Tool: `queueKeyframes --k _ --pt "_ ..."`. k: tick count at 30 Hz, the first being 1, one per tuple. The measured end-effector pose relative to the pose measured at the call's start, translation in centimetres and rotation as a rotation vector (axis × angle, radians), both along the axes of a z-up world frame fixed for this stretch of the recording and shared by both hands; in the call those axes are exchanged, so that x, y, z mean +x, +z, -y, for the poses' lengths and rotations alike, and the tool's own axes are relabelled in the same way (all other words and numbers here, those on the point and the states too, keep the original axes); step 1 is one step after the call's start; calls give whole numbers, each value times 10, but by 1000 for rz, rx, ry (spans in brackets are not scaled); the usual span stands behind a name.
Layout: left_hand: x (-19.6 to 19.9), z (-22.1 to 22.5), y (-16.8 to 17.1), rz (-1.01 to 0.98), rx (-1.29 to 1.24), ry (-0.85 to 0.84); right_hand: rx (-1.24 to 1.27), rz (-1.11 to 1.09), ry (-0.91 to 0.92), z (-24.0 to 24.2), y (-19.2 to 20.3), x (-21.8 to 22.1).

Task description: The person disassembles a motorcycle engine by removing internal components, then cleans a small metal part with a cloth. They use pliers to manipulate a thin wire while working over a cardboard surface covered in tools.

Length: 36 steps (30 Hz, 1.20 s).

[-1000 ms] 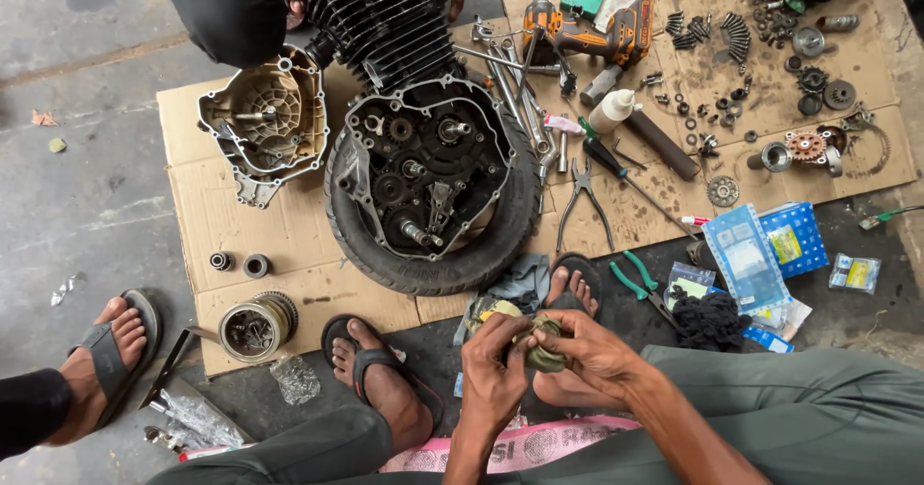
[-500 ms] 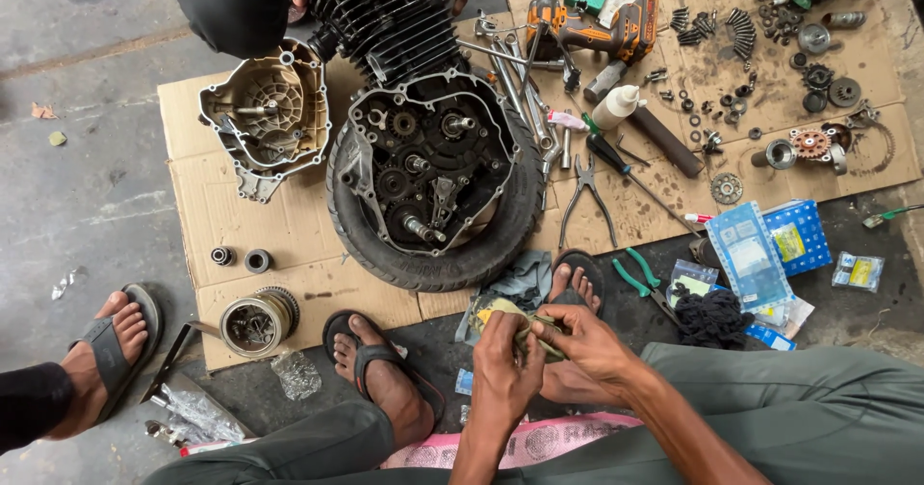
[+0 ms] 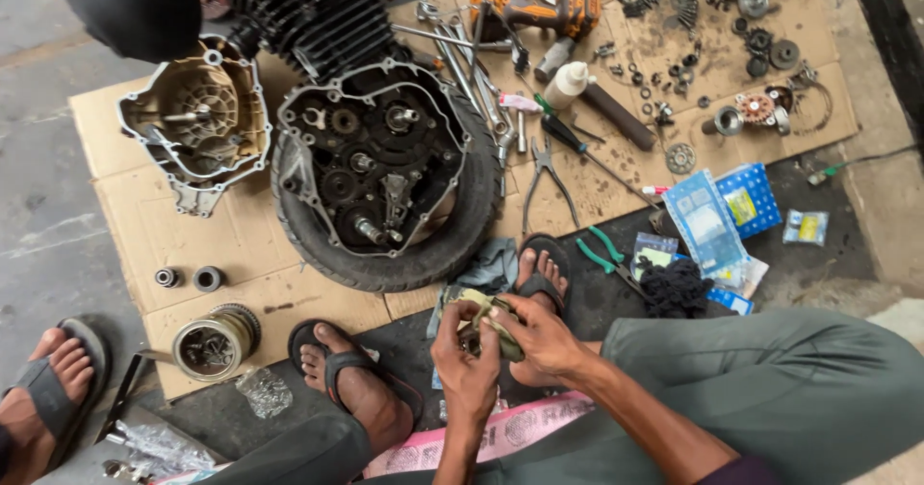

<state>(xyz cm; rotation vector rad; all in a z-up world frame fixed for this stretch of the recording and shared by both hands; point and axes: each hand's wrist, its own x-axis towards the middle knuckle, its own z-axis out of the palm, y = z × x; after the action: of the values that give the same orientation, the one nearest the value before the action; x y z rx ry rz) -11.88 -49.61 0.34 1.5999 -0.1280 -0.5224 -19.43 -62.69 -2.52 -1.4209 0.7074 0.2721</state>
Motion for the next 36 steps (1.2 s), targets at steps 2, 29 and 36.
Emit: queueKeyframes --k 2,29,36 --pt "2 -1 -2 -60 -64 3 112 -5 -63 2 -9 -5" --pt "-10 6 13 218 94 -130 320 -63 -163 1 3 -13" --pt "-14 22 -2 346 168 -206 301 9 -202 9 19 -8"
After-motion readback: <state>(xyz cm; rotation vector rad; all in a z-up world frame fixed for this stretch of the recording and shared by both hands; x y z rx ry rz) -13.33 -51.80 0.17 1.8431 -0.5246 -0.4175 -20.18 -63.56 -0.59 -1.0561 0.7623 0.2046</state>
